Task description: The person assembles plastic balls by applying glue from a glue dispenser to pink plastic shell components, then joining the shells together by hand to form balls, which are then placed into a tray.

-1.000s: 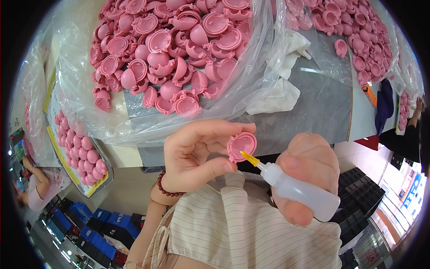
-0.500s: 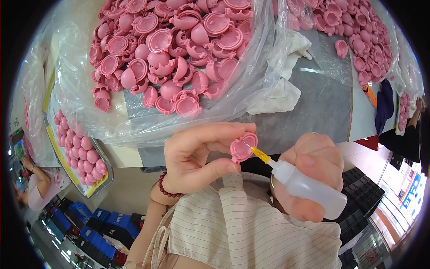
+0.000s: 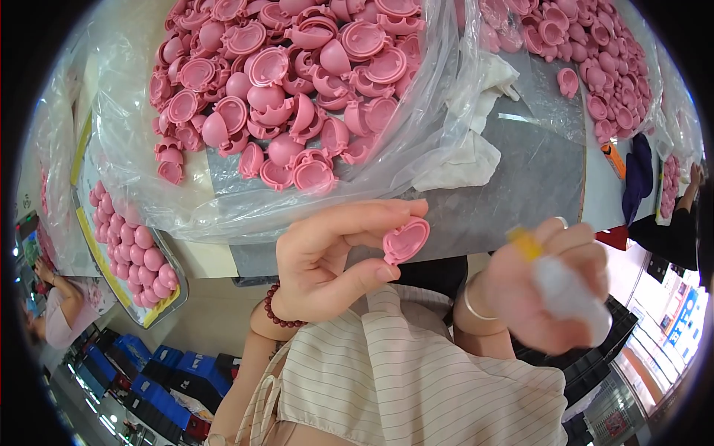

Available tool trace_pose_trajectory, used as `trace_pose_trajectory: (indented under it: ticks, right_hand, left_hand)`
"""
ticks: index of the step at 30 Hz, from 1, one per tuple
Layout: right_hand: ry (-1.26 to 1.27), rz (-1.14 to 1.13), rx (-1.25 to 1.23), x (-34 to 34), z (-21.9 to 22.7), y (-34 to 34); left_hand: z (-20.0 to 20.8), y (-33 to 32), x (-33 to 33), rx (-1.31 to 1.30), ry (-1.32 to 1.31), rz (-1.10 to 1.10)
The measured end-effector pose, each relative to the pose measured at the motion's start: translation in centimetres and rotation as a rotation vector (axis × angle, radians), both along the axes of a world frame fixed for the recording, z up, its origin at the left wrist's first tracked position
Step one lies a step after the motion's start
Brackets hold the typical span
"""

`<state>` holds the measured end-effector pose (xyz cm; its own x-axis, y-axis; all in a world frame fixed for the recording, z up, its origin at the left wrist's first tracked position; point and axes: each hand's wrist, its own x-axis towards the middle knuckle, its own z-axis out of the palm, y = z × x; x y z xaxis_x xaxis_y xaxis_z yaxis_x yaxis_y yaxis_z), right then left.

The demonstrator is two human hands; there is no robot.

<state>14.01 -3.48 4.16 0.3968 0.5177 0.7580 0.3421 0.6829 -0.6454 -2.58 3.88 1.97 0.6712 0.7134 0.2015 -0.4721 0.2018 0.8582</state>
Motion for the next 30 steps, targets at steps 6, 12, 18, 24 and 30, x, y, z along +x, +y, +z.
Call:
trace_pose_trajectory:
  ticks: [6,12,18,24,30]
  right_hand:
    - [0.007,-0.829,-0.197,6.0,-0.1,-0.7]
    - [-0.031,-0.876,-0.699,13.4,-0.3,-4.8]
    - [-0.171,-1.082,-0.474,12.4,-1.2,-3.6]
    - [-0.531,-1.047,-0.336,9.8,0.7,-1.8]
    - [-0.979,-0.641,-0.746,10.3,1.7,2.5]
  left_hand:
    - [-0.2,0.2,-0.2,-0.040,-0.086,-0.030]
    - [0.0,0.2,-0.6,-0.211,-0.197,-0.124]
    - [-0.8,0.2,-0.8,-0.291,-0.293,-0.156]
    - [-1.3,-0.1,-1.5,-0.427,-0.413,-0.232]
    - [-1.1,-0.3,-2.2,-0.563,-0.629,-0.264]
